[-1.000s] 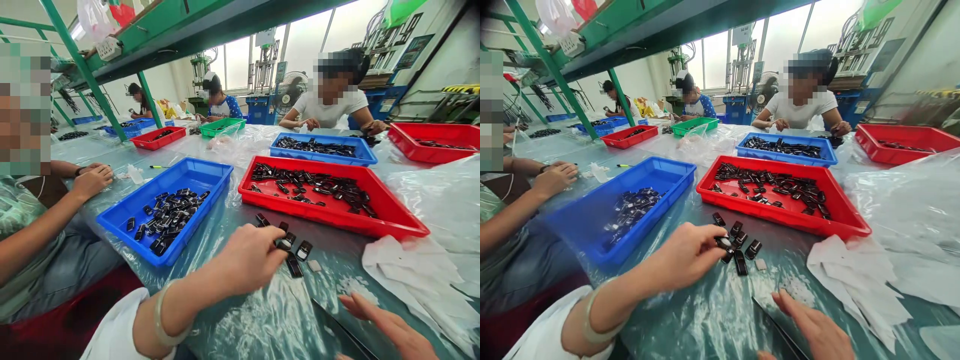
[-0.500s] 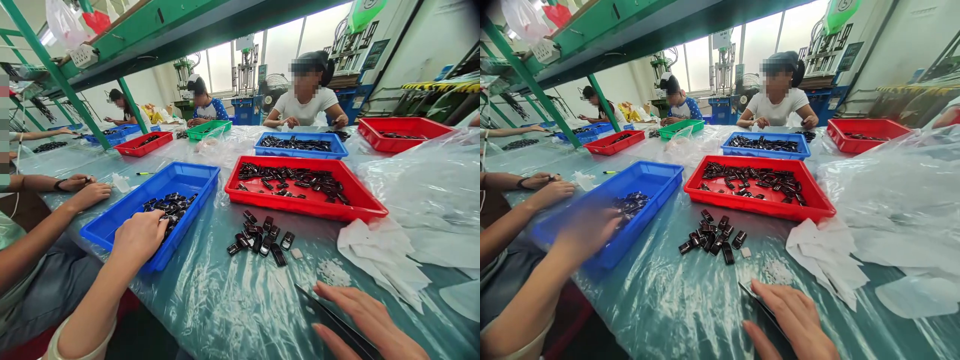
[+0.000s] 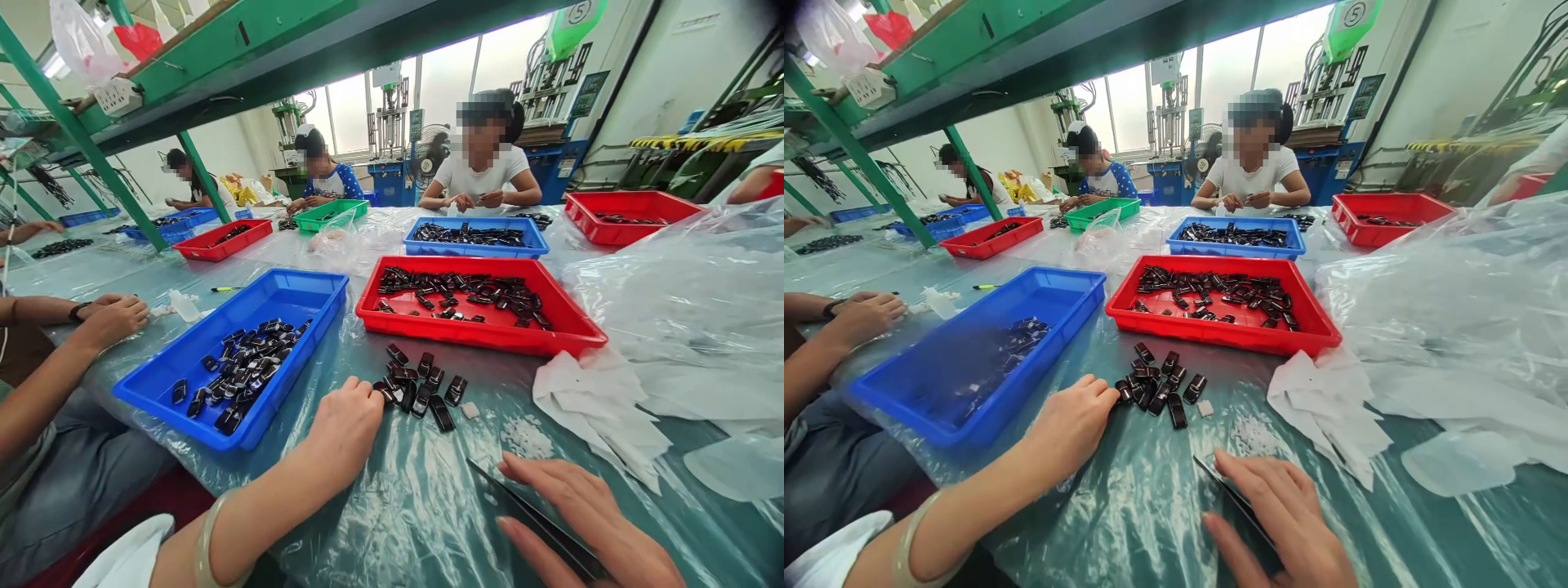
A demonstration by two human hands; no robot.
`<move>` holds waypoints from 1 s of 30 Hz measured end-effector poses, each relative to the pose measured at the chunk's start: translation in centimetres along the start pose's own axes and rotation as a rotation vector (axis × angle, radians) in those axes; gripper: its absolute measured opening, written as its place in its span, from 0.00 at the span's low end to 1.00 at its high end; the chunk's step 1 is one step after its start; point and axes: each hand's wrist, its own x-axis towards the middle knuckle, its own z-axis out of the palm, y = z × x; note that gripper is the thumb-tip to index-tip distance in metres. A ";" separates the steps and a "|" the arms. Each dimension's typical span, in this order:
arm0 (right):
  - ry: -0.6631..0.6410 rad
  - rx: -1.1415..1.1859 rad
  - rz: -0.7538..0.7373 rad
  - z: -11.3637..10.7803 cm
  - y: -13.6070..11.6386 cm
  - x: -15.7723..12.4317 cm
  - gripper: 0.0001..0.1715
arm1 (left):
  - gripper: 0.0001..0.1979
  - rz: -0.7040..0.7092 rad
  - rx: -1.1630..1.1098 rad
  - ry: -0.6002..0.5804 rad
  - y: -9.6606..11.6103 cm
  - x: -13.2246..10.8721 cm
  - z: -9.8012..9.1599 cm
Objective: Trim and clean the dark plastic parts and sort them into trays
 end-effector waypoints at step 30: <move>-0.199 0.942 0.948 -1.1 -2.0 1.3 0.14 | 0.15 0.078 -1.750 -0.444 6.4 2.5 0.8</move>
